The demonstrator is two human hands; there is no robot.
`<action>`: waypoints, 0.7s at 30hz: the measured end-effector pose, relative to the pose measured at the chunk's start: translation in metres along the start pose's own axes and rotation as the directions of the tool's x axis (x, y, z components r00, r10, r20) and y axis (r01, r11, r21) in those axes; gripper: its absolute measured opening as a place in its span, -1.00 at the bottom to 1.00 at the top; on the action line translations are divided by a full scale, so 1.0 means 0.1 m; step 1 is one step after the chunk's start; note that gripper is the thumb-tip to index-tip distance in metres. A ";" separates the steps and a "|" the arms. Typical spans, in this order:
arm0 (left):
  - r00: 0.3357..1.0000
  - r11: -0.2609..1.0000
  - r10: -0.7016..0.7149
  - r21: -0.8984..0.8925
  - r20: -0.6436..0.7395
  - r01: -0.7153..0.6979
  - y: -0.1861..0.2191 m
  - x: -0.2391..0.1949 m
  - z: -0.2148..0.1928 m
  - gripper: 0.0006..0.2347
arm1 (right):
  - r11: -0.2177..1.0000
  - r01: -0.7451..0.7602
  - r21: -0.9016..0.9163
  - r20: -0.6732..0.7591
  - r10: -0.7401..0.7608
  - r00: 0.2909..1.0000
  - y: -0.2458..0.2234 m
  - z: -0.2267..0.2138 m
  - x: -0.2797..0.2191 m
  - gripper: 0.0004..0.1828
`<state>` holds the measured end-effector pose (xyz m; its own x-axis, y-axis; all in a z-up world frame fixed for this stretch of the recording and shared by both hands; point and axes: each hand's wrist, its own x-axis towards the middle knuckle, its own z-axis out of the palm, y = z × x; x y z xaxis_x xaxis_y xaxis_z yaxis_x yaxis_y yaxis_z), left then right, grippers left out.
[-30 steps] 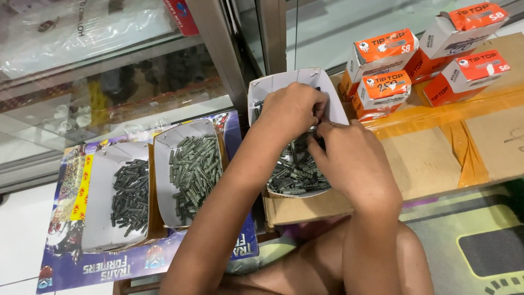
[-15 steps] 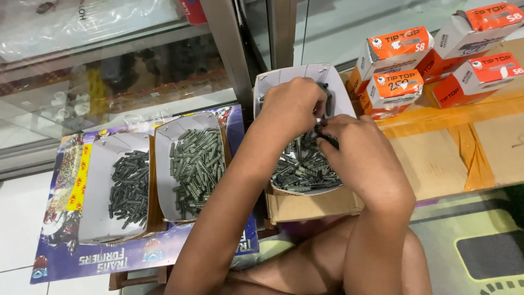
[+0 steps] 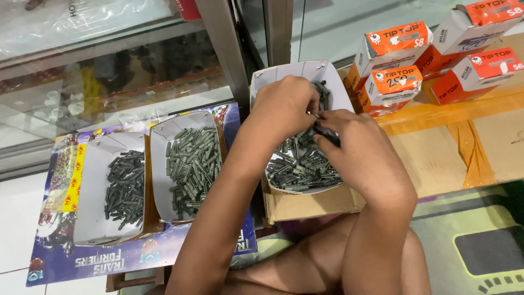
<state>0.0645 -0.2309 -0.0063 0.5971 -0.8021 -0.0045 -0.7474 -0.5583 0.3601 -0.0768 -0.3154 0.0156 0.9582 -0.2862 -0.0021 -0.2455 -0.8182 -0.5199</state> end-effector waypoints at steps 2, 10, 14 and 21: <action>1.000 1.000 0.010 0.014 -0.017 -0.009 0.00 -0.03 -0.02 -0.97 | 1.000 0.011 -0.002 -0.006 -0.011 1.000 0.01 0.01 -0.01 -0.68; 0.962 0.994 0.094 0.074 -0.258 -0.078 -0.10 -0.12 0.10 -0.97 | 0.985 0.171 0.002 -0.238 -0.165 0.957 0.02 0.05 -0.08 -0.59; 0.961 0.992 0.089 0.107 -0.263 -0.062 -0.11 -0.08 0.12 -0.93 | 0.976 0.216 0.011 -0.300 -0.203 0.932 0.00 0.03 -0.07 -0.66; 0.936 0.968 0.182 0.221 -0.301 -0.117 -0.02 0.11 0.20 -0.91 | 0.943 0.324 0.073 -0.500 -0.247 0.830 -0.08 -0.11 -0.18 -0.67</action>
